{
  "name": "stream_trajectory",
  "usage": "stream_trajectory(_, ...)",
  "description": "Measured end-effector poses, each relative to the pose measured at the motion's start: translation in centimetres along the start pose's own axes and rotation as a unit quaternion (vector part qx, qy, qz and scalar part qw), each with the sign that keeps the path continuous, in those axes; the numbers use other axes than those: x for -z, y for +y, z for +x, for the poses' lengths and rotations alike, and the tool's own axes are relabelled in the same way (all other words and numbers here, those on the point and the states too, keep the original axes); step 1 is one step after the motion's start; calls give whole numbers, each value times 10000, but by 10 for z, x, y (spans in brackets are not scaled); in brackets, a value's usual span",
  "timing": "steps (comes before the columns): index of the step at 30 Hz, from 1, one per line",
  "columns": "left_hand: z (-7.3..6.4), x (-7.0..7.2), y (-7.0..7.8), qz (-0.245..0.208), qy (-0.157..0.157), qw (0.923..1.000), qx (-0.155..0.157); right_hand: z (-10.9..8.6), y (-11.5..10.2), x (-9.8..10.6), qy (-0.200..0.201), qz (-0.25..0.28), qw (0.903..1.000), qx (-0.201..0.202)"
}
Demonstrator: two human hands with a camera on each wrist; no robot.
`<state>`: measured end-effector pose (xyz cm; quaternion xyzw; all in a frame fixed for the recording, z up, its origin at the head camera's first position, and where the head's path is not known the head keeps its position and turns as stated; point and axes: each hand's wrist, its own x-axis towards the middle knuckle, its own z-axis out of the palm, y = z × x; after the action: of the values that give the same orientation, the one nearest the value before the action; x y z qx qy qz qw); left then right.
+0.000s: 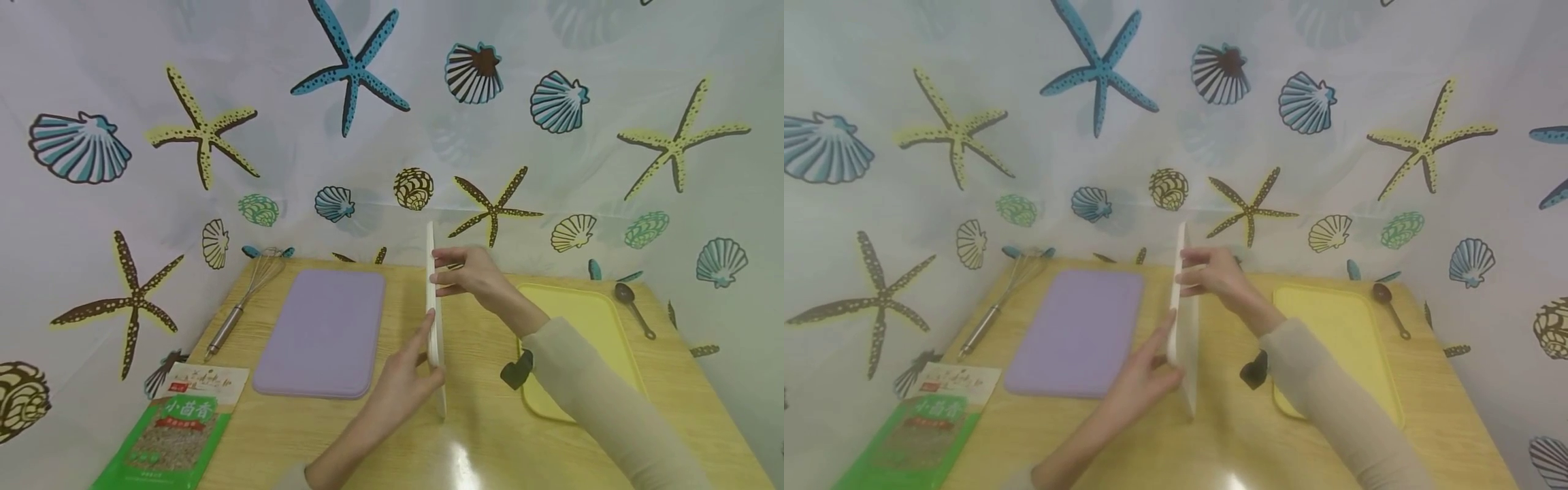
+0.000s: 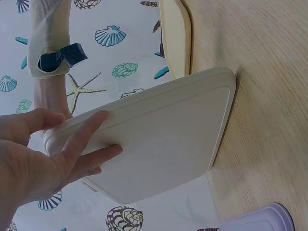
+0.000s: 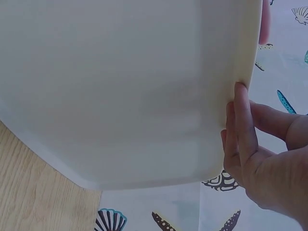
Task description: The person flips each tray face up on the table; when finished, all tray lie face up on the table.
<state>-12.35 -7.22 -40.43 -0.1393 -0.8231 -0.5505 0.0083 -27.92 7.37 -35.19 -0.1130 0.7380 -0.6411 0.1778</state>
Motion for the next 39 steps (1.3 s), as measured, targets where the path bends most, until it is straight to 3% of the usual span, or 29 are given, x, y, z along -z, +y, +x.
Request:
stream_trajectory(7,2,1,4,140,130,9998,-105,1,0,-2,13,93,9999,-46)
stream_trajectory(13,2,2,6,-22,228,9997,-20,0,7,-2,58,80,9999,66)
stream_trajectory(18,1,4,5,-94,392,9990,179,2,45,5,312,-576,9978,-42)
stream_trajectory(23,-1,6,3,-248,506,9980,297,-1,98,11,295,-1385,9878,-647)
stream_trajectory(27,-3,8,1,-496,579,9962,431,-7,128,12,221,-1510,9824,-1073)
stream_trajectory(32,-4,12,-1,-781,710,9933,467,-10,144,8,342,-1468,9811,-1212)
stream_trajectory(39,-3,17,-2,-1138,927,9869,673,-14,144,2,470,-1059,9867,-1138)
